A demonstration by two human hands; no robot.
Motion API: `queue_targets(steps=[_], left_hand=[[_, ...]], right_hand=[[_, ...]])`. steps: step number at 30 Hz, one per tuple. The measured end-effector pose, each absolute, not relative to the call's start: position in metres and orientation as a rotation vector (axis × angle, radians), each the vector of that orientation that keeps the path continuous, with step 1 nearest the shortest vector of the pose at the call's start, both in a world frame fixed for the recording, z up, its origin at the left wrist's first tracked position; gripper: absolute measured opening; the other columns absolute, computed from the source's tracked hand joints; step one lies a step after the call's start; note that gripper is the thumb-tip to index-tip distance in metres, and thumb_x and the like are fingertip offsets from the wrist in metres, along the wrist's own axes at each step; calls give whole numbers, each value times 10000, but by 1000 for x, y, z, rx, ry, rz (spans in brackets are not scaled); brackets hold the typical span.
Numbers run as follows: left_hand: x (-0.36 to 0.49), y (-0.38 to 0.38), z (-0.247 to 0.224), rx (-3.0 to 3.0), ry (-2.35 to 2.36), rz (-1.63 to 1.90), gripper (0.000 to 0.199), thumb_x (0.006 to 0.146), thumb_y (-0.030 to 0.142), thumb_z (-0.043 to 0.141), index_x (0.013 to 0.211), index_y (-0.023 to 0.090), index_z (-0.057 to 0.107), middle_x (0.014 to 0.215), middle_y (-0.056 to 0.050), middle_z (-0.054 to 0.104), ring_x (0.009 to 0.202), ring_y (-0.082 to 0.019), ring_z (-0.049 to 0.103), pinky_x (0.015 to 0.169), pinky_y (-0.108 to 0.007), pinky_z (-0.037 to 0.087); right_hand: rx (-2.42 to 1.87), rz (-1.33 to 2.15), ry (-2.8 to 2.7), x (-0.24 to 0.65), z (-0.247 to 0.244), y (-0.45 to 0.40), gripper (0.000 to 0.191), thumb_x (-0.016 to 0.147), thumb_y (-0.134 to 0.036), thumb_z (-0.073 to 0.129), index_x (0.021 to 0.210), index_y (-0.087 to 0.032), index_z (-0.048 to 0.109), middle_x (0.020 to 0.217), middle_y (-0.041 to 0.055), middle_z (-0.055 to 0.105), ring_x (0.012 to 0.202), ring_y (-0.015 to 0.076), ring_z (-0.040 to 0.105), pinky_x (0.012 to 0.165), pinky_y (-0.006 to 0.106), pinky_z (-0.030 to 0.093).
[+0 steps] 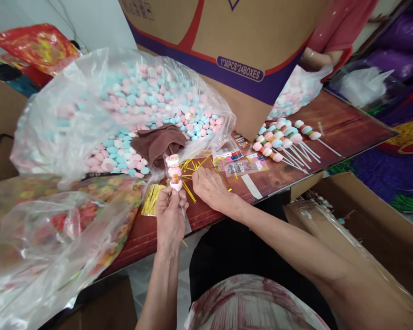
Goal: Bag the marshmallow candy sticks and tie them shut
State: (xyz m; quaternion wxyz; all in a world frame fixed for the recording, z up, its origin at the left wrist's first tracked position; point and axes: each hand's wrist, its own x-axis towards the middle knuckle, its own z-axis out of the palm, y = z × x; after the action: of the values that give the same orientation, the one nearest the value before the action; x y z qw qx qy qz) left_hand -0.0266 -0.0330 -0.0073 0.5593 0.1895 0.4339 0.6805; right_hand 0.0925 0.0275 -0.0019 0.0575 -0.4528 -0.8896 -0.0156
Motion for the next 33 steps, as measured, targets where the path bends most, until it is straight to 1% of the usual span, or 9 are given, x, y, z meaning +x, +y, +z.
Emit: queue_targets(steps=[4, 7, 10, 15, 21, 25, 27, 30, 33], left_hand=[[-24, -30, -4, 484, 1047, 1593, 262, 738, 272, 786, 845, 183, 565, 696, 20, 561, 509, -48, 391, 482, -158, 325], [-17, -24, -6, 484, 1058, 1560, 238, 762, 269, 752, 840, 164, 553, 684, 20, 551, 473, -27, 316, 448, -148, 252], [-6, -18, -10, 532, 1113, 1563, 196, 785, 239, 700, 868, 171, 536, 674, 25, 543, 458, -26, 291, 432, -150, 209], [15, -13, -16, 687, 1209, 1604, 166, 823, 236, 631, 888, 220, 479, 670, 49, 506, 490, -58, 351, 449, -161, 253], [29, -16, -18, 839, 1172, 1517, 81, 837, 211, 605, 839, 207, 524, 698, 42, 442, 569, -82, 369, 530, -186, 337], [35, -19, -18, 971, 1156, 1483, 36, 868, 217, 600, 874, 202, 567, 783, 17, 509, 675, -99, 450, 631, -199, 394], [38, -19, -18, 1018, 1155, 1503, 81, 880, 269, 618, 891, 193, 592, 840, -5, 552, 742, -112, 491, 687, -213, 419], [42, -19, -17, 941, 1132, 1532, 173, 864, 328, 661, 827, 177, 583, 795, -5, 554, 676, -97, 470, 633, -199, 405], [44, -18, -10, 758, 1029, 1462, 229, 837, 320, 702, 776, 169, 541, 686, 16, 511, 561, -66, 388, 519, -162, 331]], right_hand=[[-1422, 135, -2566, 109, -10, 29, 229, 897, -19, 335, 980, -114, 526, 934, 150, 607, 851, 261, 581, 689, 345, 450], [-1433, 482, -2249, 123, -13, 22, 142, 898, -74, 374, 929, -154, 487, 830, 77, 577, 738, 203, 549, 655, 314, 430], [-1245, 871, -1843, 132, -9, 8, 68, 920, -165, 411, 872, -195, 447, 768, 8, 527, 652, 142, 503, 608, 268, 413], [-1020, 1270, -1444, 131, -1, -9, 50, 893, -249, 529, 891, -204, 505, 750, -29, 503, 602, 102, 477, 545, 227, 402], [-1115, 1346, -1166, 131, -4, -4, 108, 819, -265, 624, 764, -173, 615, 621, -35, 545, 518, 93, 459, 504, 232, 378], [-1138, 1323, -1092, 137, -6, -1, 145, 809, -304, 639, 745, -175, 621, 608, -34, 564, 476, 87, 435, 480, 237, 366], [-1137, 1309, -1118, 140, -7, -1, 154, 827, -320, 619, 755, -184, 606, 624, -31, 575, 492, 96, 459, 505, 243, 390], [-1161, 1265, -1198, 142, -8, -5, 153, 864, -322, 582, 784, -191, 576, 684, -18, 575, 592, 120, 516, 586, 255, 427], [-1156, 1265, -1218, 143, -8, -10, 173, 910, -326, 524, 797, -196, 519, 712, -20, 524, 634, 121, 481, 602, 253, 409]])
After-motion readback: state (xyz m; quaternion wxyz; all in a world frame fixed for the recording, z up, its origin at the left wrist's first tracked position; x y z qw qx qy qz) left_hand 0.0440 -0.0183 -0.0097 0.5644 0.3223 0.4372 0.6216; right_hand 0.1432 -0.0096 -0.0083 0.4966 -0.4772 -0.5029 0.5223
